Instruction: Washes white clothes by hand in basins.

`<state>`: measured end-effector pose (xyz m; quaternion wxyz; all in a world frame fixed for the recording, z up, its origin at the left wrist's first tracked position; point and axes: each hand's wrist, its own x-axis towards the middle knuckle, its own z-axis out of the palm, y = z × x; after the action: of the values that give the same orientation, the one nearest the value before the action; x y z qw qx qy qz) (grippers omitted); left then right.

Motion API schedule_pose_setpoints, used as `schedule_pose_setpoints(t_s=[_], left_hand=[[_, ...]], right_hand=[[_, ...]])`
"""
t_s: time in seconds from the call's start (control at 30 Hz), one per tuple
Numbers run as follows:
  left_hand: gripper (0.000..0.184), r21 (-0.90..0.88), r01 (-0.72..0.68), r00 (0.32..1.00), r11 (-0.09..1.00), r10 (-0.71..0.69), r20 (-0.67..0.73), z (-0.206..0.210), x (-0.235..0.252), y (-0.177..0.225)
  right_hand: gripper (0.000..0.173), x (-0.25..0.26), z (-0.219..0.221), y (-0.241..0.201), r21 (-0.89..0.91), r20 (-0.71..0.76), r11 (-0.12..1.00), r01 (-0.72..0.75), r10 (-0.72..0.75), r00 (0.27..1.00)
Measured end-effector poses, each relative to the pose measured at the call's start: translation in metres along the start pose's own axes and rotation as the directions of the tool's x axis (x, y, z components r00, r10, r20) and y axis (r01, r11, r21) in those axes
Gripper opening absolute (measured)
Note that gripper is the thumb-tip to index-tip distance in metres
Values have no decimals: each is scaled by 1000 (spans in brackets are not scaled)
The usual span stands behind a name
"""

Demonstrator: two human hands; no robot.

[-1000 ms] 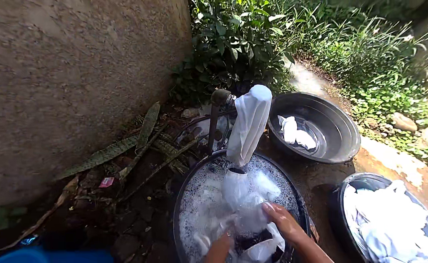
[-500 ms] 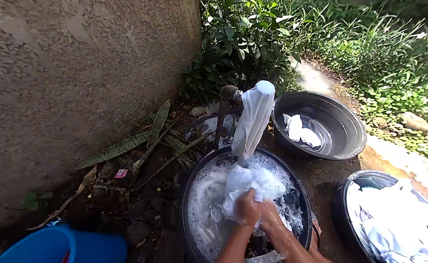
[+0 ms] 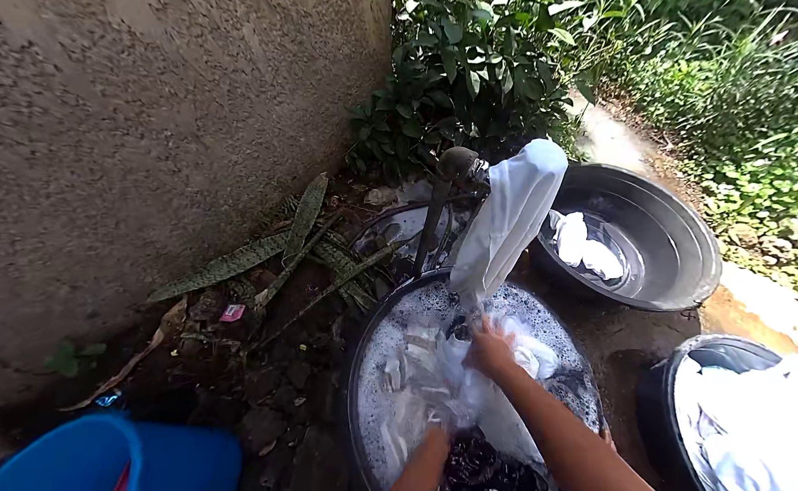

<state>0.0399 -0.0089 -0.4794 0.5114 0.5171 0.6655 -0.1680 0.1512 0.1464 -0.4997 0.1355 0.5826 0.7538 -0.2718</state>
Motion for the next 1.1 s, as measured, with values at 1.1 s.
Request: schedule_pose_setpoints(t_s=[1.1], left_hand=[[27, -431, -822, 569, 371, 525, -633, -224, -306, 79]], right_hand=[[21, -161, -62, -36, 791, -442, 464, 400, -20, 897]])
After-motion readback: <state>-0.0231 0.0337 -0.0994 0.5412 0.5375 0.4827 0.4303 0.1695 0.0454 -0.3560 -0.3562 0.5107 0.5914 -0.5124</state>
